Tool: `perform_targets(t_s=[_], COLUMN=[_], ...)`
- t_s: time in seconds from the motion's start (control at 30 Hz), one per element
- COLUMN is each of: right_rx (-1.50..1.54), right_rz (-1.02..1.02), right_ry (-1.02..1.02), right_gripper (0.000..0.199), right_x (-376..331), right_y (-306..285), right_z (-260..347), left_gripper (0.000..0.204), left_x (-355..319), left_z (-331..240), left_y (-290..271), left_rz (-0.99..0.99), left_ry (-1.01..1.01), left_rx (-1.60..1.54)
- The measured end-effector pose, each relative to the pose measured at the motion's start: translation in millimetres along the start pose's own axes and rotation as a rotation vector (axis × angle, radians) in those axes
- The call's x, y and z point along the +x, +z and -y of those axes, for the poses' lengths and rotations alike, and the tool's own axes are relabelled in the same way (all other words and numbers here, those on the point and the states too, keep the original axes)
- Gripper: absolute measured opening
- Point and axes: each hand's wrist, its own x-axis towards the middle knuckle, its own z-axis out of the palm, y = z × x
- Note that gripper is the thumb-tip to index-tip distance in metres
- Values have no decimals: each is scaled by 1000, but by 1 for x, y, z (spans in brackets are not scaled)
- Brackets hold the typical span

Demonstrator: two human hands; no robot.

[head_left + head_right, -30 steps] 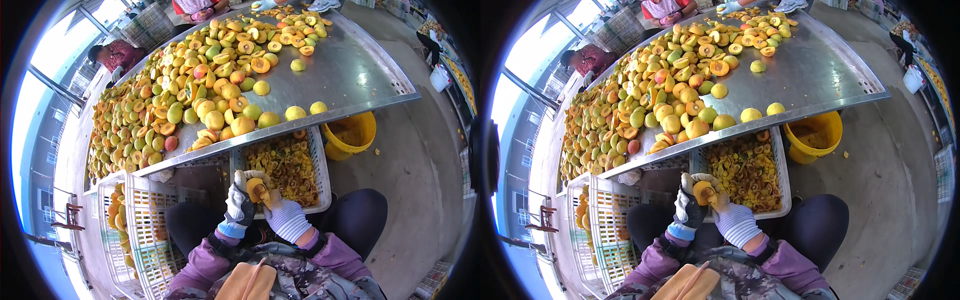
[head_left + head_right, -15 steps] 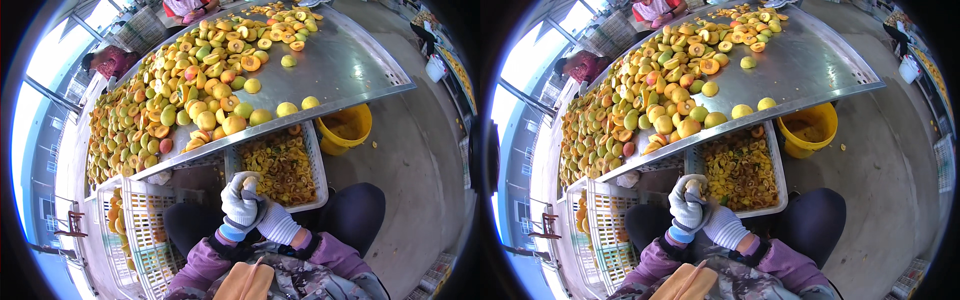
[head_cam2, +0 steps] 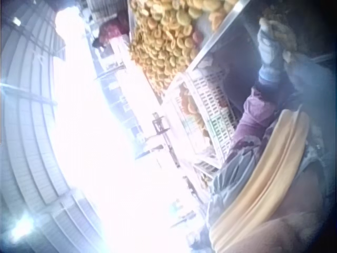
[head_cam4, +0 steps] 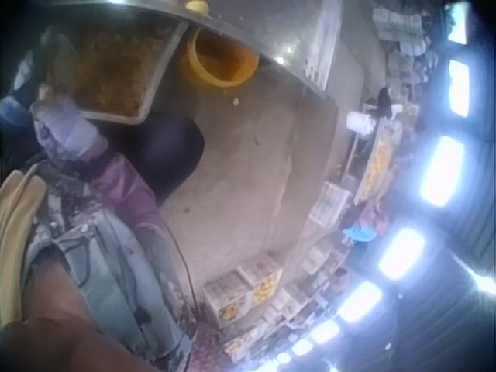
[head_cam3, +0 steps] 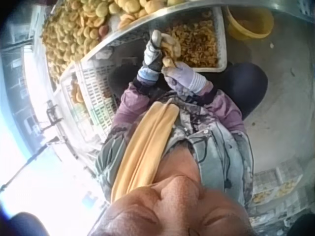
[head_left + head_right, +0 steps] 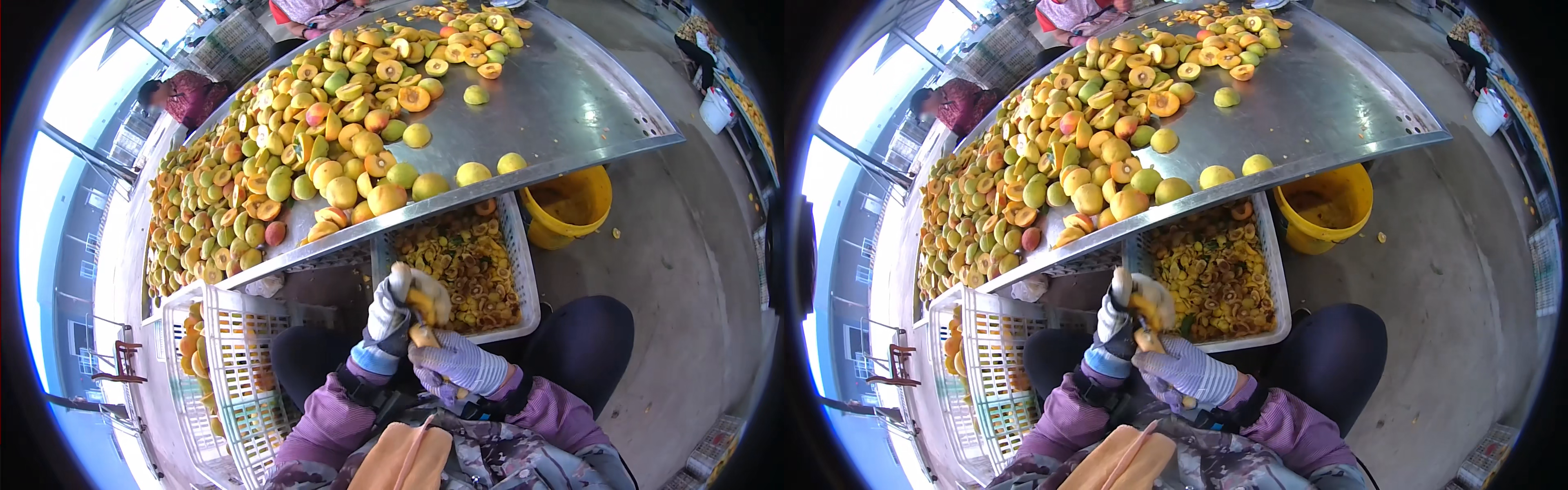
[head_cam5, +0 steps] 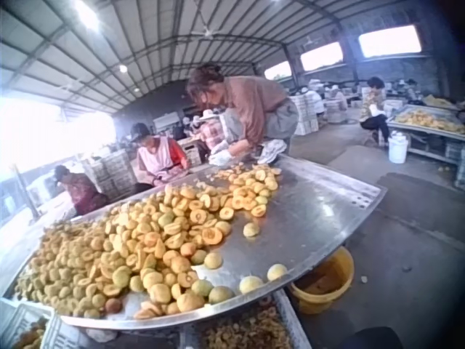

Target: The person processes halved peaches by picking them up from a table, scooping out the pits using a tool over a waste crate, and placing the fruit into a basket.

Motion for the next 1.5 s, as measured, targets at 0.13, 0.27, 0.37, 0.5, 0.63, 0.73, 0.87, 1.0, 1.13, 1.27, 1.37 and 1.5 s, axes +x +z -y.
perform_targets(t_s=[0.13,0.27,0.37,0.5,0.63,0.73,0.87,1.0,1.13,1.27,1.37,1.5], right_rx=[544,659,640,620,554,533,482,475,427,313,-42,-1180], right_rz=[-242,-406,-416,-441,-476,-511,-592,-615,-640,-629,-607,-776], right_ry=[-60,32,-18,-70,-73,-64,-116,-162,-188,-216,-211,-644], right_gripper=[22,13,13,15,15,13,15,16,17,18,19,29], right_x=[18,22,14,13,12,17,18,15,18,19,23,33], right_y=[-18,-32,-42,-48,-35,-27,-45,-41,-49,-48,-47,-13], right_z=[-18,-27,-21,-23,-12,-7,-10,3,2,2,-6,-4], left_gripper=[13,9,10,18,22,31,41,55,57,46,40,34], left_x=[-9,-55,-124,-216,-228,-159,-29,28,49,29,6,-25], left_z=[-7,-82,-145,-202,-215,-206,-168,-155,-143,-155,-133,-73], left_y=[-6,-16,-32,-24,-28,-33,-73,-133,-138,-147,-150,-127], left_rz=[-494,-629,-1001,-1610,-1590,-1289,-880,-572,-539,-692,-607,-478], left_ry=[326,769,913,312,111,343,100,-235,-304,60,164,279], left_rx=[1006,1482,1759,1882,2339,2116,1959,1863,1949,1192,1096,1567])
